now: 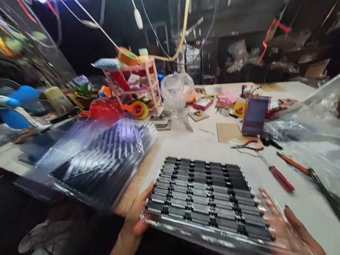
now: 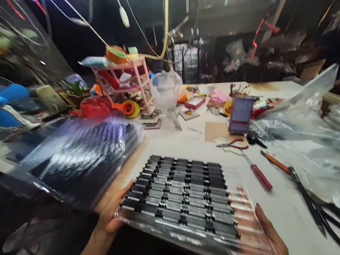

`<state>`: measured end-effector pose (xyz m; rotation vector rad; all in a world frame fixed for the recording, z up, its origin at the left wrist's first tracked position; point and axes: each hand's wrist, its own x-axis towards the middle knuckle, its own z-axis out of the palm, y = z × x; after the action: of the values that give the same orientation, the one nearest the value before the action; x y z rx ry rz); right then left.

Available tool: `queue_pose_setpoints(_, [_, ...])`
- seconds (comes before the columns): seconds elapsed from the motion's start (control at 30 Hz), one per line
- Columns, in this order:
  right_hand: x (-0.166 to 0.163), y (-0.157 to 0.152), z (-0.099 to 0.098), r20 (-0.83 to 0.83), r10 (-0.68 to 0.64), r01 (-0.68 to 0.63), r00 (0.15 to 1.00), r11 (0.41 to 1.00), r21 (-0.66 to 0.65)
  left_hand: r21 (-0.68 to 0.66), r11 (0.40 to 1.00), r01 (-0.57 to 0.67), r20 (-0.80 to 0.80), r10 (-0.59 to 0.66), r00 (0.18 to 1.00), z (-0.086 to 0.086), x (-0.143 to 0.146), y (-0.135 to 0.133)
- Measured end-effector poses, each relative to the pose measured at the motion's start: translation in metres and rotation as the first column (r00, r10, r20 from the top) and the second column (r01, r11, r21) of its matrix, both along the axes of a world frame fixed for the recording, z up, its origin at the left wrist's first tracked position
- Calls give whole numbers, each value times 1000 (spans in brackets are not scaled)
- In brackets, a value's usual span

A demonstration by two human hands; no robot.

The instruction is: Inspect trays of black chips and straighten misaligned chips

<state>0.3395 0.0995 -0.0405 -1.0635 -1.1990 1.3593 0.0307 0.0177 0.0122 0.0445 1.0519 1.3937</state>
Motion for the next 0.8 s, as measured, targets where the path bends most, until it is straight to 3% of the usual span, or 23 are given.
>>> queue_pose_setpoints(0.1, [-15,-4,15,-326,-166,34,931,927,-375,-58,998,-38,71,42,997,-1,-3,9])
queue_pose_setpoints(0.2, [-21,-5,25,-486,-269,-28,832,853,-521,-33,997,-72,115,76,991,-5,-8,9])
queue_pose_setpoints(0.4, [-17,-10,27,-526,-347,-45,777,802,-595,27,985,-168,216,158,963,-6,-7,6])
queue_pose_setpoints(0.5, [-15,-10,26,-538,-372,-57,756,782,-621,32,988,-149,218,139,966,-7,-9,6])
queue_pose_setpoints(0.63, [-17,-7,28,-566,-419,-59,710,766,-641,46,995,-91,131,85,988,-15,-14,0])
queue_pose_setpoints(0.8, [-21,-5,32,-637,-401,-87,659,800,-594,18,995,-102,-57,103,993,-25,-19,-8])
